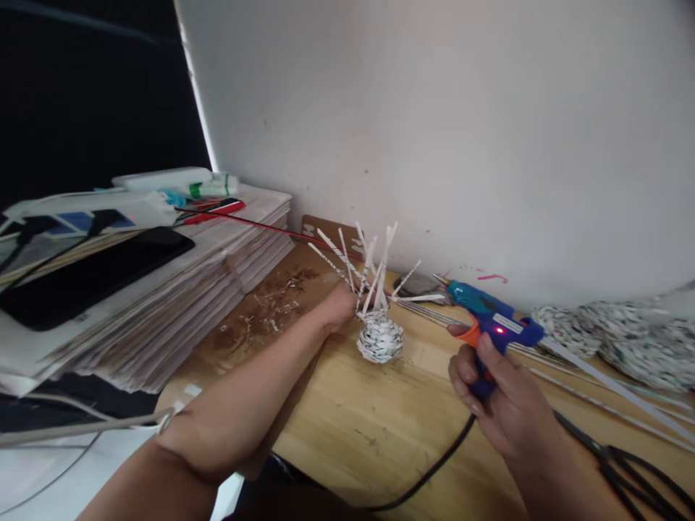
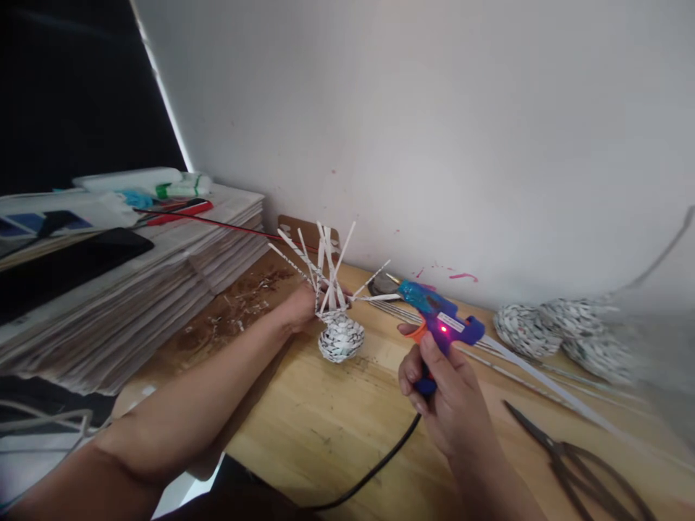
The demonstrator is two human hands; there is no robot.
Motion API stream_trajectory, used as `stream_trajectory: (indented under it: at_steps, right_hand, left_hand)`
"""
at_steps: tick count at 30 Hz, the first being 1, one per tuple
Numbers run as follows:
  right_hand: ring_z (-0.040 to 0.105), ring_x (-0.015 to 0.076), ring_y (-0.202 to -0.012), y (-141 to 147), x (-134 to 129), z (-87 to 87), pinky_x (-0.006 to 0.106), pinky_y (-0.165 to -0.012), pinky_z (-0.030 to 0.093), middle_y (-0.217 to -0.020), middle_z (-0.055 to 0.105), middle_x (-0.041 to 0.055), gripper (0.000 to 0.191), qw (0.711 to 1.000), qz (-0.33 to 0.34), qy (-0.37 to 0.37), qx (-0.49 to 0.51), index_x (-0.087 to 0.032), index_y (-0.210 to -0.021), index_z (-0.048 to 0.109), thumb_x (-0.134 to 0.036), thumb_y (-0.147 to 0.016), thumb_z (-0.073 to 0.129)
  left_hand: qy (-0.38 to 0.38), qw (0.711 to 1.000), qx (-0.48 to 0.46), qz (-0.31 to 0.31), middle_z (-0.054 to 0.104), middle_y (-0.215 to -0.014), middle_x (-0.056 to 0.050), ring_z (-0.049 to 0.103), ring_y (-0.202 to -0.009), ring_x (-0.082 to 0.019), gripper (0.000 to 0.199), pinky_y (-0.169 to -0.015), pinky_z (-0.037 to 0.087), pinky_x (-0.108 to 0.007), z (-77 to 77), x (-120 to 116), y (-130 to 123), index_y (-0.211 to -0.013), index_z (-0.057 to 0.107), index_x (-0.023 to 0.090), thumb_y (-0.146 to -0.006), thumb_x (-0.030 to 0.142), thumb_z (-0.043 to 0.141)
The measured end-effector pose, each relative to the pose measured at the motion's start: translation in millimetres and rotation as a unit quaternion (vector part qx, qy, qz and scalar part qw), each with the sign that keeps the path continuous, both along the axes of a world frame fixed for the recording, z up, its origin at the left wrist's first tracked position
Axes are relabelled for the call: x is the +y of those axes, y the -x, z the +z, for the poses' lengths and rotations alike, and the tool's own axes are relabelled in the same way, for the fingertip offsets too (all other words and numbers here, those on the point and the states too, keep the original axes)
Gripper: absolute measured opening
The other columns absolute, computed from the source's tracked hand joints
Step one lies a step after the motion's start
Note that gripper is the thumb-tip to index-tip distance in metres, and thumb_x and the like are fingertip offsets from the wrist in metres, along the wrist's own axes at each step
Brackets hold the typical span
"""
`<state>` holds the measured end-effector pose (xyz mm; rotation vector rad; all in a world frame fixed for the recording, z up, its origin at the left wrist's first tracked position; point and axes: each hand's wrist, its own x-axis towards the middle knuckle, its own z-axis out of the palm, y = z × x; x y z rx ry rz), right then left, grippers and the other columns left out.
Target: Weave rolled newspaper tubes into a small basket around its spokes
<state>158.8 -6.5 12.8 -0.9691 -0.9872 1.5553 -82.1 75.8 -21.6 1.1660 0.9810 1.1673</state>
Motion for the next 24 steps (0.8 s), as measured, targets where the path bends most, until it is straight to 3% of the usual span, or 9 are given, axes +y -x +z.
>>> stream_trajectory:
  at_steps: [7,15,20,24]
  right_hand:
    - [0.045,0.009,-0.045,-2.4,-3.9,-4.5,0.016,-0.034,0.022,-0.056,0.047,-0.004,0.037,0.999,0.034,0.03,0.018,-0.021,-0.109,0.065,-0.051,-0.087,0.067]
    - [0.038,0.0069,-0.043,-3.6,-2.8,-5.8,0.015,-0.032,0.016,-0.056,0.043,-0.0054,0.036,0.992,0.05,0.074,0.084,-0.019,-0.101,0.066,-0.053,-0.088,0.065]
    - [0.036,0.006,-0.041,-2.6,-3.8,-6.9,0.016,-0.032,0.014,-0.056,0.042,-0.006,0.037,0.989,0.069,0.076,0.102,-0.019,-0.097,0.065,-0.055,-0.088,0.064]
    - [0.035,0.0052,-0.04,-2.2,-4.6,-8.5,0.016,-0.032,0.014,-0.055,0.043,-0.0061,0.036,0.989,0.082,0.072,0.102,-0.019,-0.093,0.064,-0.055,-0.089,0.063]
  left_hand:
    - [0.04,0.999,0.003,0.033,0.074,-0.069,-0.01,0.063,-0.059,-0.018,0.032,-0.053,0.042,-0.025,-1.8,0.3,2.3,-0.076,0.077,0.011,-0.055,0.035,0.081]
    - [0.06,0.997,0.015,0.039,0.074,-0.07,-0.009,0.063,-0.057,-0.017,0.032,-0.052,0.042,-0.025,0.6,-2.4,0.6,-0.077,0.077,0.011,-0.056,0.034,0.082]
    - [0.044,0.998,0.007,0.033,0.075,-0.073,-0.01,0.067,-0.065,-0.021,0.034,-0.052,0.042,-0.025,2.2,-2.4,1.3,-0.08,0.078,0.011,-0.057,0.035,0.082]
    - [0.052,0.997,0.007,0.049,0.074,-0.068,-0.009,0.066,-0.061,-0.019,0.032,-0.052,0.043,-0.024,2.7,-2.8,1.7,-0.077,0.078,0.011,-0.054,0.033,0.083]
